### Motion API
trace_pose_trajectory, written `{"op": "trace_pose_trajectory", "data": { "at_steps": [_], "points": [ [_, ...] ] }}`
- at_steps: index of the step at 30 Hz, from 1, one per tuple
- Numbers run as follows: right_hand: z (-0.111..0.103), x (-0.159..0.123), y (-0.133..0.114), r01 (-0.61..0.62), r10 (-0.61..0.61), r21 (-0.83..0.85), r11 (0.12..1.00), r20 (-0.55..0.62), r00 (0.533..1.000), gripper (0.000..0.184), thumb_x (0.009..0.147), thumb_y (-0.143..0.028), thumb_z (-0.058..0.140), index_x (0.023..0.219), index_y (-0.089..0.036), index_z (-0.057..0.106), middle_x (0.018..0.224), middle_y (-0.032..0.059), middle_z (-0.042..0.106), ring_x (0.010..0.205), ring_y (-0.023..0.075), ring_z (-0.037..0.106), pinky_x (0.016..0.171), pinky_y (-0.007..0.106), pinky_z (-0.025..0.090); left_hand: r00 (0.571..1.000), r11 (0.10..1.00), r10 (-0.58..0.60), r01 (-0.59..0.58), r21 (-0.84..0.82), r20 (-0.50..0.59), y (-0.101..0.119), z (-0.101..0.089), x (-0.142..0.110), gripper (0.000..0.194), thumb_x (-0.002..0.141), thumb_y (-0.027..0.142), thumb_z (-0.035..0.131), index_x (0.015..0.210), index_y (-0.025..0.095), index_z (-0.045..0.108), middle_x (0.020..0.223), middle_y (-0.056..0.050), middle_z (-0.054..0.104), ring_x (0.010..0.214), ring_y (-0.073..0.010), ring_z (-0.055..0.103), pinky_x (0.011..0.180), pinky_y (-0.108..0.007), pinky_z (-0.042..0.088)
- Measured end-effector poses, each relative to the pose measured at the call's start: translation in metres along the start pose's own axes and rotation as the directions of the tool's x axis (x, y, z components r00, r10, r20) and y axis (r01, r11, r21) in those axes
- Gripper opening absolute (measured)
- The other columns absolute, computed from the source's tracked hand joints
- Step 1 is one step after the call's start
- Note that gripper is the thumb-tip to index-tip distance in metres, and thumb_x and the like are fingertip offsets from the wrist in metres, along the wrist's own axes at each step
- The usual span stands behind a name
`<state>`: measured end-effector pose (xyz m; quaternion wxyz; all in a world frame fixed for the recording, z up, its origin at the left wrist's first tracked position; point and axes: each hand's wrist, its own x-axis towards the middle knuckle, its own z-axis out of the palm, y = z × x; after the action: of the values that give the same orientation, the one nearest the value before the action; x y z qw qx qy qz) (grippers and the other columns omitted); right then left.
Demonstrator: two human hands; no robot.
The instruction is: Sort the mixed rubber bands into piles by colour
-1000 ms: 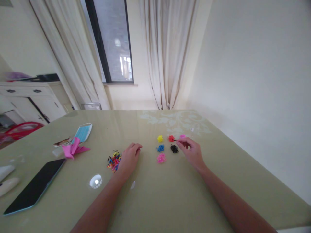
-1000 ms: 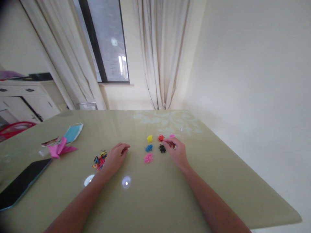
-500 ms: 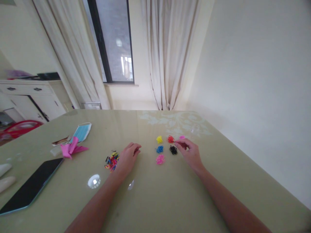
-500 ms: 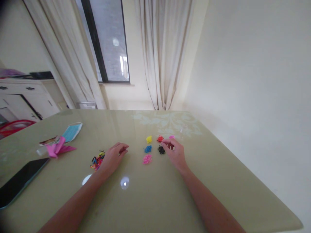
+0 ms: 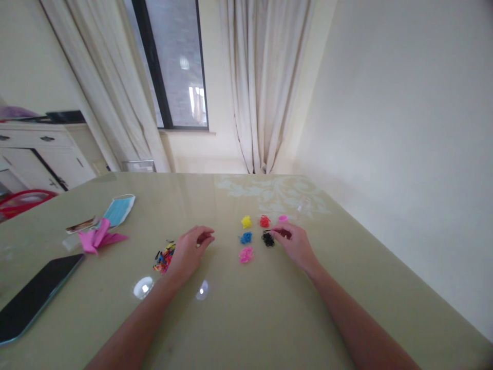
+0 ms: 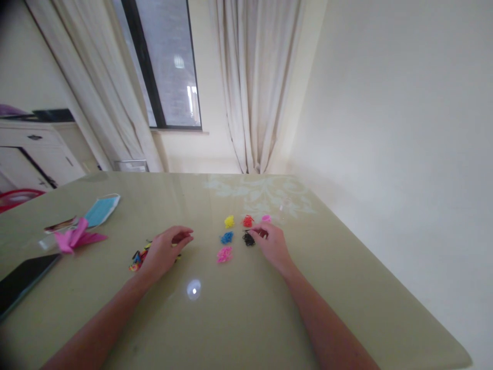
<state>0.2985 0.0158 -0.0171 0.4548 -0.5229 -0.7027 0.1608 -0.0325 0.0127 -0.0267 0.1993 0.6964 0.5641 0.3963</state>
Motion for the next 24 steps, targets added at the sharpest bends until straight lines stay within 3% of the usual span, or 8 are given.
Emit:
{"op": "trace_pose_trajectory", "data": {
  "at_steps": [18, 24],
  "points": [
    [0.000, -0.006, 0.015, -0.001, 0.017, -0.191, 0.982, 0.081, 0.997, 0.012, 0.087, -0.024, 0.072, 0.087, -0.026, 0.084, 0.076, 0.0039, 0.077, 0.062, 0.0189, 0.066, 0.061, 0.032, 0.050, 0.994, 0.983, -0.102, 0.105, -0.149, 0.033, 0.000, 0.003, -0.010, 0.029, 0.082, 0.047, 0.069, 0.096, 0.022, 0.074, 0.091, -0.005, 0.081, 0.083, -0.0236, 0.077, 0.082, -0.037, 0.061],
    [-0.002, -0.009, 0.005, 0.090, -0.096, -0.142, 0.986, -0.035, 0.995, 0.016, 0.093, -0.029, 0.067, 0.091, -0.023, 0.082, 0.078, 0.0050, 0.074, 0.061, 0.0185, 0.063, 0.063, 0.033, 0.052, 0.988, 0.911, -0.110, 0.143, -0.386, 0.106, 0.021, 0.010, -0.014, 0.026, 0.080, 0.043, 0.074, 0.092, 0.020, 0.074, 0.090, -0.006, 0.081, 0.085, -0.0219, 0.076, 0.082, -0.034, 0.061]
  ]
}}
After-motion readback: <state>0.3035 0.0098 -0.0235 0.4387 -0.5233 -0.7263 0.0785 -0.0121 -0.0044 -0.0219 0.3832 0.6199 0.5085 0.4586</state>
